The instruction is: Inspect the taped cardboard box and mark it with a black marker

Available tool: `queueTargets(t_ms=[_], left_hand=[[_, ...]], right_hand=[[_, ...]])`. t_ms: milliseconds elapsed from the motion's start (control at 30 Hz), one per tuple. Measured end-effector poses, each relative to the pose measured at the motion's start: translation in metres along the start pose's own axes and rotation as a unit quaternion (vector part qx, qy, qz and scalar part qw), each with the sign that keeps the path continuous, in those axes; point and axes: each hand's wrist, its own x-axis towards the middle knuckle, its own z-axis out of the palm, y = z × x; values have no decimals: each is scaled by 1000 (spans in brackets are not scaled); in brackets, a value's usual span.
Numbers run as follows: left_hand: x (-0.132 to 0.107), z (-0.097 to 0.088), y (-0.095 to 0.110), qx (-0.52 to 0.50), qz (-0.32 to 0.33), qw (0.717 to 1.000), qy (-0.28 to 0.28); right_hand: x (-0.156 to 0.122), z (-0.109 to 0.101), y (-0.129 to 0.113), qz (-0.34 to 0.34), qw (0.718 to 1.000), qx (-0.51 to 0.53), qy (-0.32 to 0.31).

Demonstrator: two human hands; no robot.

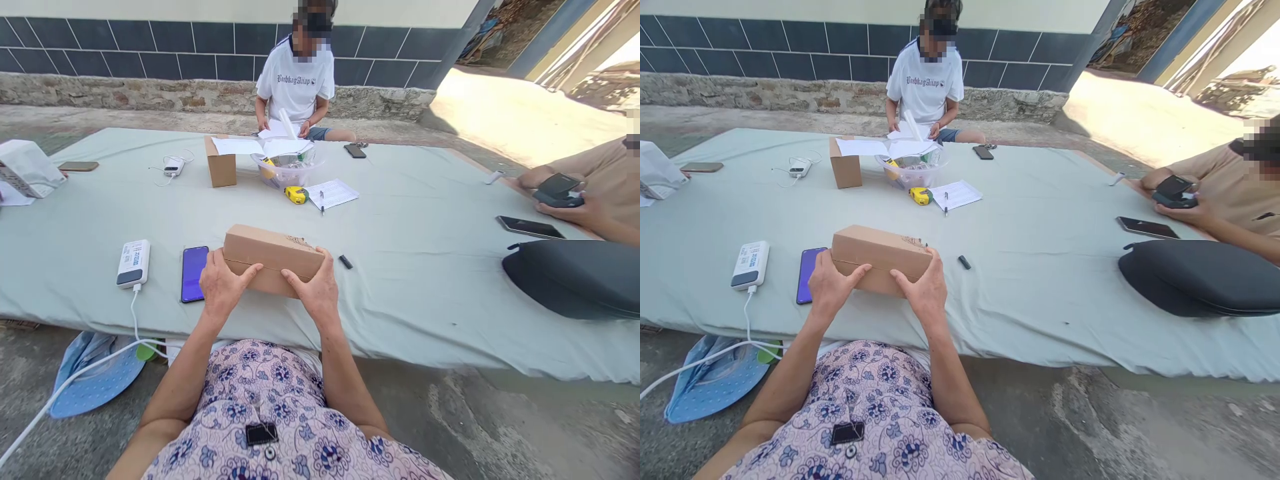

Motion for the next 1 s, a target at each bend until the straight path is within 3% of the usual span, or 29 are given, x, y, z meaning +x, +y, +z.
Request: queueTargets(t_ms=[133,300,467,600,700,1000], left_hand=[[0,-1,-1,-56,-17,998,-14],[2,-7,-4,-138,-13,989,-52],[6,-7,-9,-193,-54,978,-56],[5,1,-8,-175,-67,982,-38],[2,8,-7,-135,-32,990,-24],[3,23,-16,-111,-17,991,-77]], right_hand=[[-1,3,-2,-4,1000,0,8],[0,-4,-2,8,999,17,-31],[2,-4,7,9,999,19,-48],[0,7,10,14,999,-11,-43],[-1,17,11,5,999,-33,-35],[3,27,18,-23,999,-45,-20]])
